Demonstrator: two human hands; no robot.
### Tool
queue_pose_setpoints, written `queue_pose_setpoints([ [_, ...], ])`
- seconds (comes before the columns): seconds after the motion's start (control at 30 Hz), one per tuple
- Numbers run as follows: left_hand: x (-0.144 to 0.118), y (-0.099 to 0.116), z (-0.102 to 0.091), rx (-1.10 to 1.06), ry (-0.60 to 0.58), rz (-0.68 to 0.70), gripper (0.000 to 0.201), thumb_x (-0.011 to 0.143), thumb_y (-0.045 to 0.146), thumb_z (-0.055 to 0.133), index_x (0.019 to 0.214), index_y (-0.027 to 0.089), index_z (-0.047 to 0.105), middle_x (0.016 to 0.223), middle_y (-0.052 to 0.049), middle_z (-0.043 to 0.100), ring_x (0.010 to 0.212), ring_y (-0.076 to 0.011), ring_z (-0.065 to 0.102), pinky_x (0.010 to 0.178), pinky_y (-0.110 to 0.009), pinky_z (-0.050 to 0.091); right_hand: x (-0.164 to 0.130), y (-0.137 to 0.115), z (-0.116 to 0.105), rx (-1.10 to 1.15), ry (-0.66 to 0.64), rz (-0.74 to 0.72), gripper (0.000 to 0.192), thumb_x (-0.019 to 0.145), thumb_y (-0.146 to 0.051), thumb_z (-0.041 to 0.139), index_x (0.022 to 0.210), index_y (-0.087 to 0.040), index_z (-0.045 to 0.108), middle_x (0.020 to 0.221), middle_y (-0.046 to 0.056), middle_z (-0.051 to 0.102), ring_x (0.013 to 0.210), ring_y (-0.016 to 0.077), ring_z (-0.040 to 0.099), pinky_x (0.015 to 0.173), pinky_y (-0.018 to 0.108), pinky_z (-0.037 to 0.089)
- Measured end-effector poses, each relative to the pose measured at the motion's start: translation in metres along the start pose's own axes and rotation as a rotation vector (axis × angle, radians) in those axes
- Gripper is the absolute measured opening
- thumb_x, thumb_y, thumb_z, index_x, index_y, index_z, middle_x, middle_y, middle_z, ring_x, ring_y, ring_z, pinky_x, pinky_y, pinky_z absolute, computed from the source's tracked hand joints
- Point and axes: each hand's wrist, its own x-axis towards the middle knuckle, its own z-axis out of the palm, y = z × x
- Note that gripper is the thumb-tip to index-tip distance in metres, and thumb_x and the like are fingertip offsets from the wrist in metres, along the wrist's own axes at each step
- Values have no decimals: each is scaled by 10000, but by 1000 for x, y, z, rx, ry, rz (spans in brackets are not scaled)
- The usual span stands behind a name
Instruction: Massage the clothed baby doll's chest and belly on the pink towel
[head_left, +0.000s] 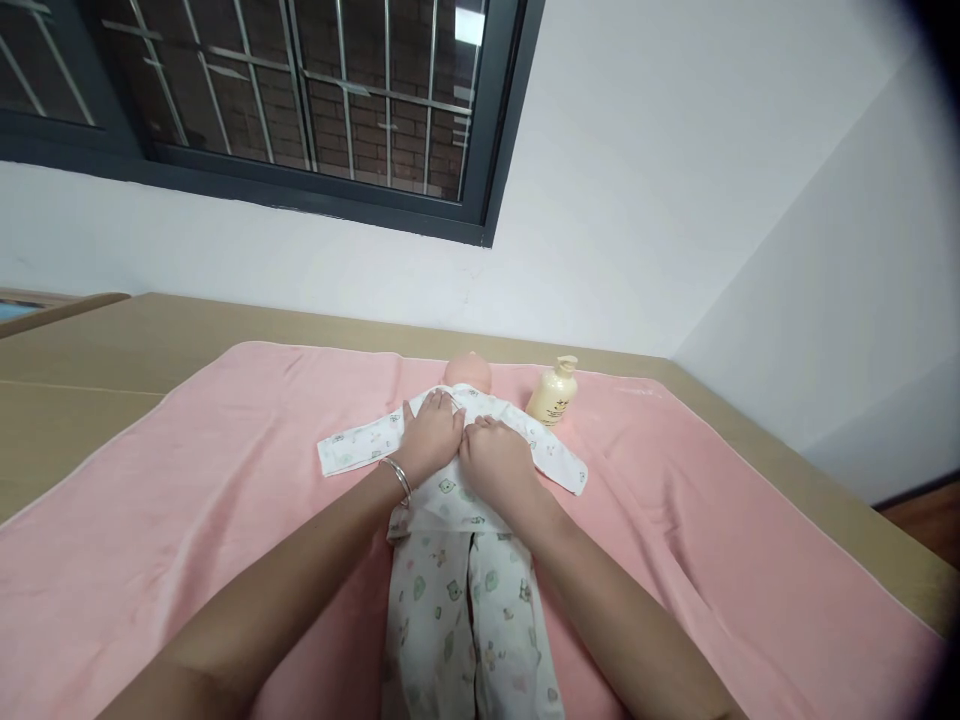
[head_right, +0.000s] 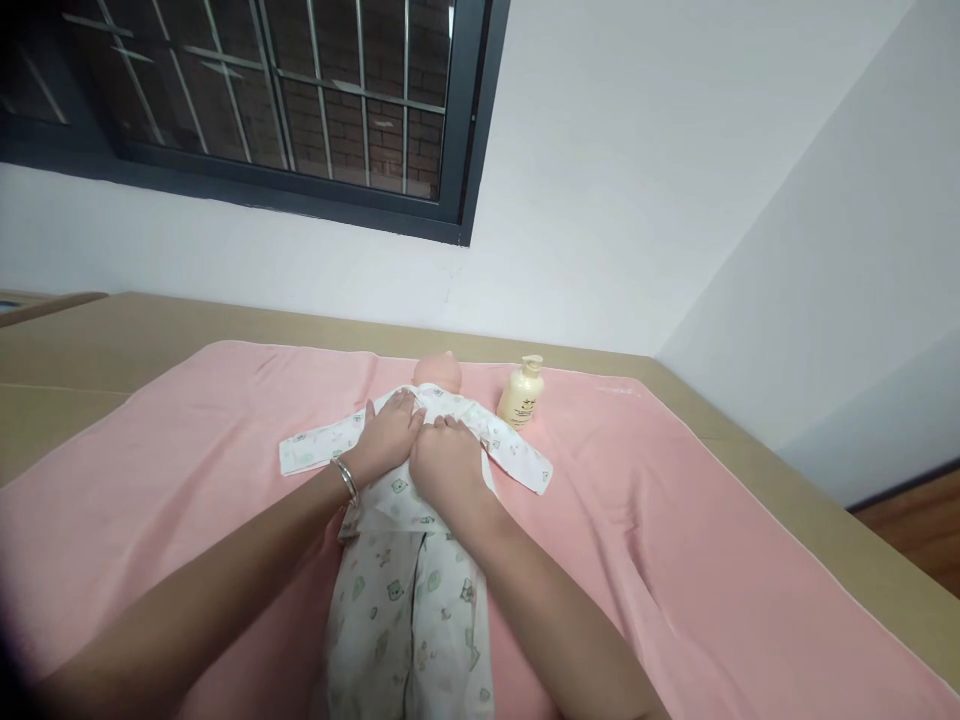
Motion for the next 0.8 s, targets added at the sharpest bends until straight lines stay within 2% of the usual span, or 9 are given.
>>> queue_pose_setpoints([
  [0.13, 0, -1, 16, -50, 49, -58, 484, 980, 321, 281, 1396, 131, 437, 1505, -188, 414, 1432, -308, 331, 1145, -650, 208, 13, 18, 10, 165, 25, 50, 435, 1009, -266, 281, 1218, -127, 636, 1315, 149, 591, 1285, 257, 487, 1069, 361, 350],
  [0.27, -7, 1, 22, -43, 150, -14, 455, 968, 308, 313, 1343, 142, 510, 1463, -170, 477, 1413, -312, 364, 1170, -614, 200, 27, 38, 27, 227, 26, 130, 538, 1014, -353, 317, 1454, -56, 397, 1524, 171, 353, 1430, 271, 286, 1156, 402, 231],
  [0.4, -10, -5, 25, -87, 222, 82, 427, 960, 243, 293, 1265, 156, 579, 1397, -123, 555, 1386, -265, 412, 1197, -521, 239, 24, 33, 27, 150, 36, 131, 534, 1004, -303, 328, 1447, -13, 392, 1482, 219, 398, 1405, 295, 328, 1153, 427, 226],
  [0.47, -11, -8, 26, -127, 244, 86, 429, 962, 252, 290, 1268, 149, 573, 1417, -125, 535, 1389, -255, 409, 1193, -503, 266, 19, 27, 18, 136, 40, 78, 483, 982, -270, 363, 1385, -36, 488, 1412, 209, 491, 1358, 295, 400, 1142, 429, 247],
  [0.53, -12, -8, 27, -160, 267, 67, 443, 968, 275, 295, 1303, 125, 544, 1474, -146, 467, 1427, -266, 349, 1200, -521, 242, 16, 23, 9, 177, 73, 28, 418, 962, -243, 376, 1292, -102, 591, 1356, 157, 560, 1321, 263, 449, 1135, 395, 274],
  [0.6, -13, -8, 27, -179, 302, 51, 464, 976, 292, 289, 1348, 113, 500, 1531, -156, 383, 1471, -273, 255, 1213, -549, 179, 14, 22, 6, 230, 160, 19, 414, 952, -223, 368, 1283, -136, 601, 1406, 118, 524, 1349, 227, 419, 1140, 355, 280],
  [0.67, -15, -7, 26, -196, 346, 46, 474, 986, 307, 271, 1380, 129, 465, 1557, -143, 340, 1490, -258, 201, 1221, -554, 136, 15, 22, 10, 251, 255, 18, 456, 951, -222, 368, 1364, -119, 531, 1511, 111, 396, 1414, 214, 322, 1165, 353, 247],
  [0.73, -17, -7, 26, -216, 383, 42, 477, 994, 322, 248, 1397, 156, 444, 1568, -125, 325, 1496, -238, 186, 1225, -548, 121, 16, 23, 20, 254, 252, -23, 474, 951, -231, 386, 1397, -114, 496, 1542, 110, 342, 1443, 222, 265, 1189, 386, 196],
  [0.8, -18, -8, 26, -239, 403, 48, 484, 1000, 336, 226, 1407, 171, 429, 1570, -115, 324, 1496, -223, 188, 1227, -541, 115, 18, 23, 29, 267, 180, -71, 454, 959, -241, 395, 1380, -126, 520, 1521, 111, 380, 1442, 230, 269, 1196, 415, 171],
])
